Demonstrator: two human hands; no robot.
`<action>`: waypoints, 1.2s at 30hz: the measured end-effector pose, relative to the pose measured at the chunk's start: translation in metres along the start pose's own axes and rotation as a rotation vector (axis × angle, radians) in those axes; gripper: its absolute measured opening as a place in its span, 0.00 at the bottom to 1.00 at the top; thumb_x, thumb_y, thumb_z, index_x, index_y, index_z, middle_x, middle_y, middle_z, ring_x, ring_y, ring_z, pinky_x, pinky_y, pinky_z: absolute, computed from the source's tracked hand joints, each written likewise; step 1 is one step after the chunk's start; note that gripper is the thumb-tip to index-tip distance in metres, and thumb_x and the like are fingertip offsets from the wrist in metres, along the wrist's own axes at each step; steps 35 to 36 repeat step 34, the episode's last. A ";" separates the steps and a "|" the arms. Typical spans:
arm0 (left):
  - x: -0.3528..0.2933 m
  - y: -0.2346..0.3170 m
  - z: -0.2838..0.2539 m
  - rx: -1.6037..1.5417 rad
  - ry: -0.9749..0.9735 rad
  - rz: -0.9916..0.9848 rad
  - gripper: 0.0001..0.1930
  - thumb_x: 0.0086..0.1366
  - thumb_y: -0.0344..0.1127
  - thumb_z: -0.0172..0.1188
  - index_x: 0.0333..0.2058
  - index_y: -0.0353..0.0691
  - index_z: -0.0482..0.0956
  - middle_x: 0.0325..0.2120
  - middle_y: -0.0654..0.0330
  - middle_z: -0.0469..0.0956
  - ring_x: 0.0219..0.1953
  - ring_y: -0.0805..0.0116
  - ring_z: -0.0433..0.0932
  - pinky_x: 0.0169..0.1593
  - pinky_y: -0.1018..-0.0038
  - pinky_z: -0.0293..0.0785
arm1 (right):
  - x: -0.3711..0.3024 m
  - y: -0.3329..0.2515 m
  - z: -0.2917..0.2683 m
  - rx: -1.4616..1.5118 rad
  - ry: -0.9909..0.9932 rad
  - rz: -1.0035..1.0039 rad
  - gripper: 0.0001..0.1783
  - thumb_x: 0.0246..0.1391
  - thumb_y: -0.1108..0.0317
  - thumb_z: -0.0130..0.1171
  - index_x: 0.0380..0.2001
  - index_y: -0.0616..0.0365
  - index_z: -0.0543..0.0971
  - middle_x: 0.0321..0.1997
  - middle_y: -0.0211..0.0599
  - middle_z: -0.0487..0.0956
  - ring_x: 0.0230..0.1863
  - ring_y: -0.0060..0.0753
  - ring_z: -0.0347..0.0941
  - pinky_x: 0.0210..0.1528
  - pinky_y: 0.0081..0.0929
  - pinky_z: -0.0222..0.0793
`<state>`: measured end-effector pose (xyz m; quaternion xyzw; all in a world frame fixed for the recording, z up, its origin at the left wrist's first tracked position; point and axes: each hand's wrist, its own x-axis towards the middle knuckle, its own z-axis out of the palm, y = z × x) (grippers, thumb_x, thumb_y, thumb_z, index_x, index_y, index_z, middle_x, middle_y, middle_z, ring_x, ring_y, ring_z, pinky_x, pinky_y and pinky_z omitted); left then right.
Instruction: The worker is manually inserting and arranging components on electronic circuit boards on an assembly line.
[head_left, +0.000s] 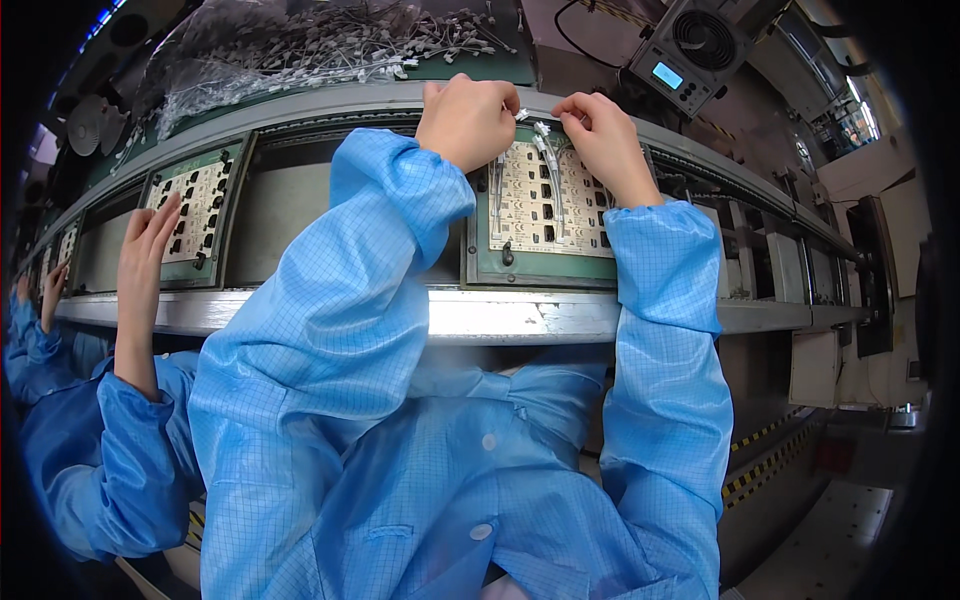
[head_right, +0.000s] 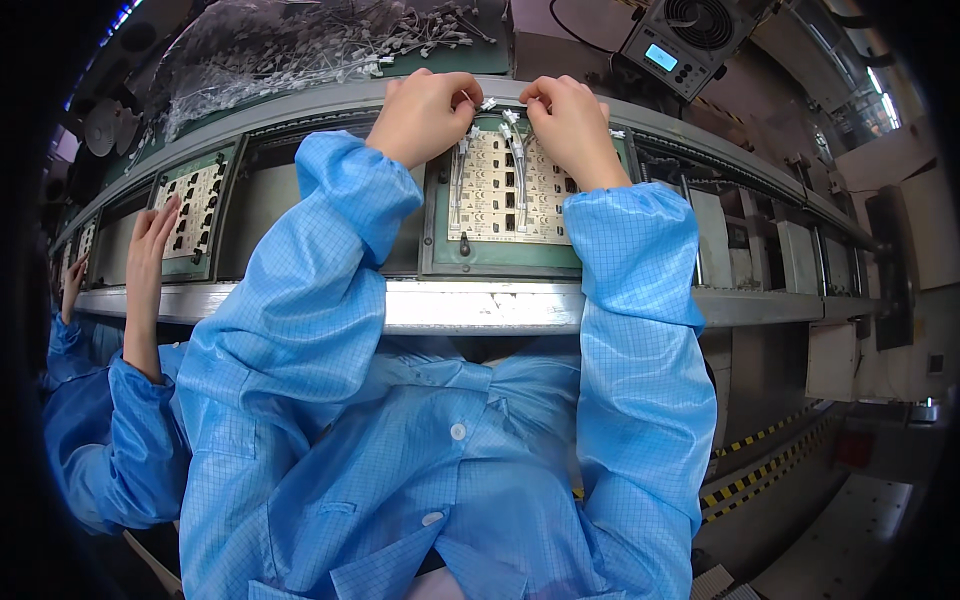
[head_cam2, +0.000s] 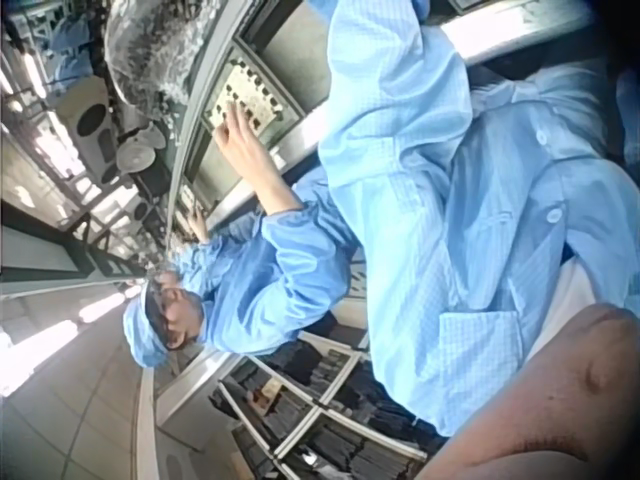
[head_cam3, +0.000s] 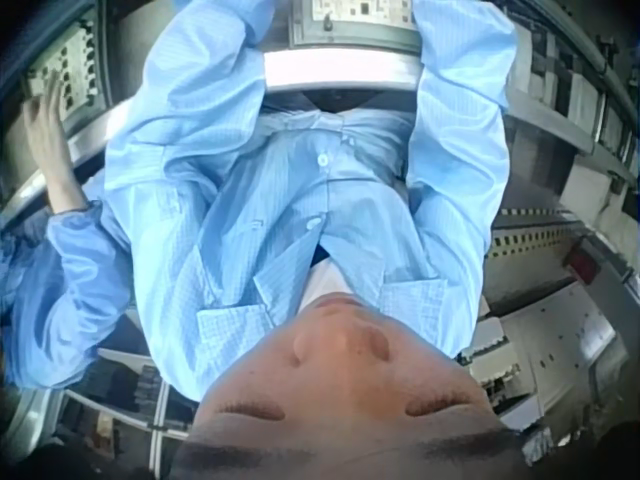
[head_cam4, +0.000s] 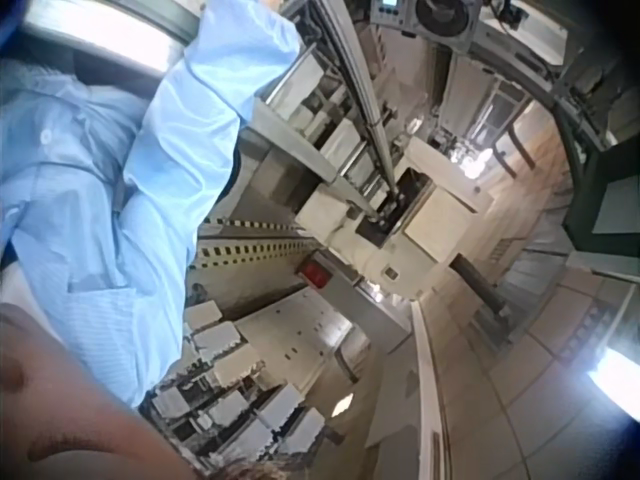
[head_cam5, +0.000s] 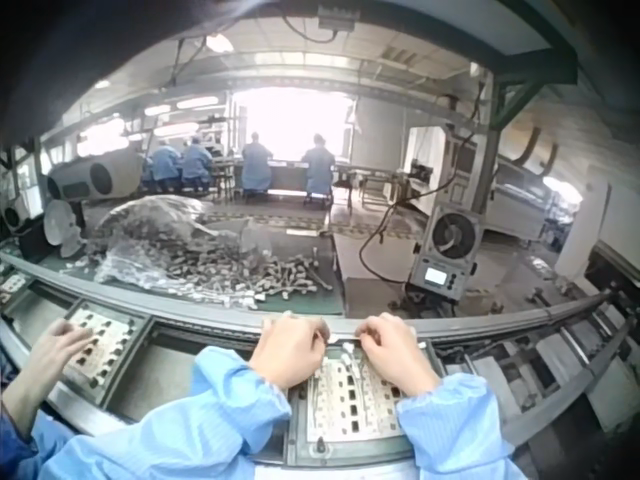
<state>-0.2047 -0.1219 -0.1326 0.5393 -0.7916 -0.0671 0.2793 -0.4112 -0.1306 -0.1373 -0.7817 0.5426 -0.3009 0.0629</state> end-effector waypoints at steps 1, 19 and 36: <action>0.000 0.000 -0.001 0.021 -0.004 0.033 0.11 0.63 0.35 0.53 0.38 0.50 0.85 0.30 0.63 0.84 0.43 0.57 0.77 0.52 0.59 0.65 | 0.000 -0.001 0.000 0.001 0.001 0.003 0.09 0.59 0.69 0.56 0.40 0.59 0.82 0.33 0.35 0.75 0.33 0.30 0.74 0.39 0.27 0.70; 0.005 -0.006 0.003 0.020 -0.078 0.131 0.15 0.63 0.31 0.51 0.46 0.49 0.79 0.37 0.63 0.83 0.49 0.58 0.74 0.54 0.62 0.66 | -0.005 -0.009 0.008 -0.119 -0.018 -0.318 0.16 0.55 0.77 0.49 0.38 0.45 0.83 0.37 0.31 0.75 0.45 0.37 0.69 0.52 0.36 0.60; 0.011 -0.030 -0.031 0.103 -0.123 0.125 0.12 0.61 0.35 0.55 0.43 0.48 0.82 0.40 0.64 0.83 0.51 0.59 0.73 0.55 0.58 0.64 | -0.006 -0.026 0.008 -0.220 -0.032 -0.301 0.21 0.50 0.82 0.50 0.37 0.44 0.86 0.39 0.27 0.74 0.46 0.33 0.66 0.52 0.34 0.57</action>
